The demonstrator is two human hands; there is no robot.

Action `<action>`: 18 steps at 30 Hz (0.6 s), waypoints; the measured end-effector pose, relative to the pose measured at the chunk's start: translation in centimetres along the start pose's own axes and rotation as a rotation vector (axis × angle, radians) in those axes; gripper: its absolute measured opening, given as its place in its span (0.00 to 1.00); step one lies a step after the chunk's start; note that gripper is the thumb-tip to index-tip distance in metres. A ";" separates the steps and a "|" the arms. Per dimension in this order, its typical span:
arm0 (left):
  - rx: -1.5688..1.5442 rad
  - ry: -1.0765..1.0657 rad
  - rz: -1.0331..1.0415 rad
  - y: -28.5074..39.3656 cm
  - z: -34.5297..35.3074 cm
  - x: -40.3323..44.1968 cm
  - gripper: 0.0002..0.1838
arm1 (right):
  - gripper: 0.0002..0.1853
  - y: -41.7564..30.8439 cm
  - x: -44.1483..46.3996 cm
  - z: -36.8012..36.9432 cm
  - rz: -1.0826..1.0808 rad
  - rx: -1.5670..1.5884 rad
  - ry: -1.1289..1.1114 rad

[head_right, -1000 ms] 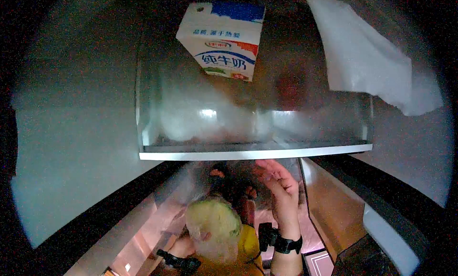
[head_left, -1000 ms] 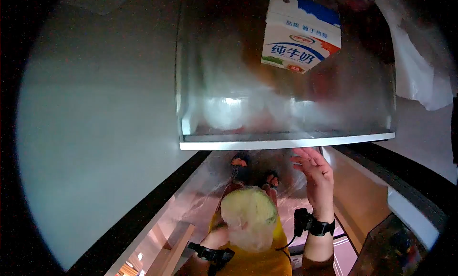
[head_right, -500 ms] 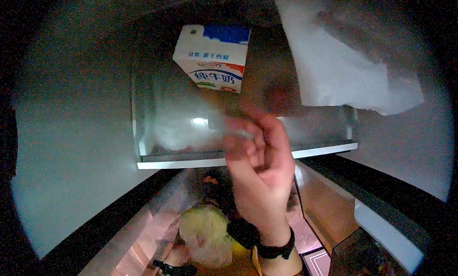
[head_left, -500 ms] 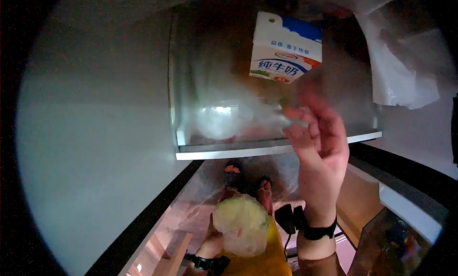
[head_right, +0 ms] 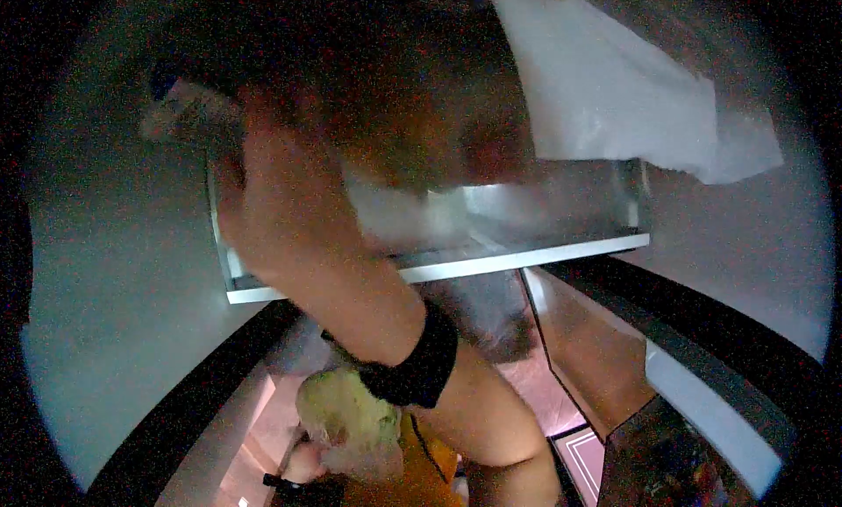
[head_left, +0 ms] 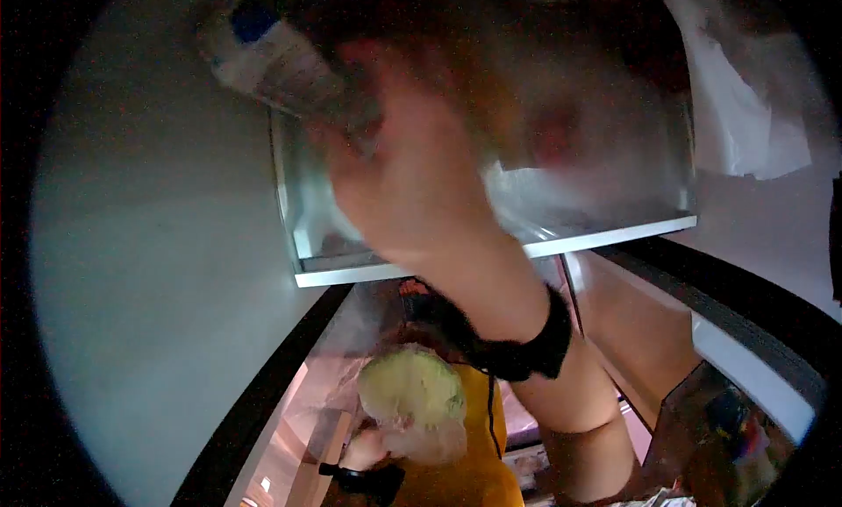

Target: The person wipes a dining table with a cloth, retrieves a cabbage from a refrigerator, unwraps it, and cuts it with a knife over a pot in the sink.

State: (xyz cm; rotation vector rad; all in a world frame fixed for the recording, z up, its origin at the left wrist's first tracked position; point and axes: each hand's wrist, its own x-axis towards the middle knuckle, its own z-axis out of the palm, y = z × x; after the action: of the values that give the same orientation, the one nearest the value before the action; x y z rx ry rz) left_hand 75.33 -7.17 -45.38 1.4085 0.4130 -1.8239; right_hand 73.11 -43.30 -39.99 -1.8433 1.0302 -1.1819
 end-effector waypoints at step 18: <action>-0.006 -0.011 0.021 -0.9 -0.5 2.1 0.39 | 0.31 3.2 3.4 -7.1 0.213 -0.035 -0.183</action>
State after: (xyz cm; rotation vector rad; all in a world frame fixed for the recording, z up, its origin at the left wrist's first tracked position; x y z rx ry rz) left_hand 74.80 -7.06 -47.69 1.3931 0.3967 -1.8108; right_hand 66.58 -48.77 -39.15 -1.7809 1.1163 -0.8592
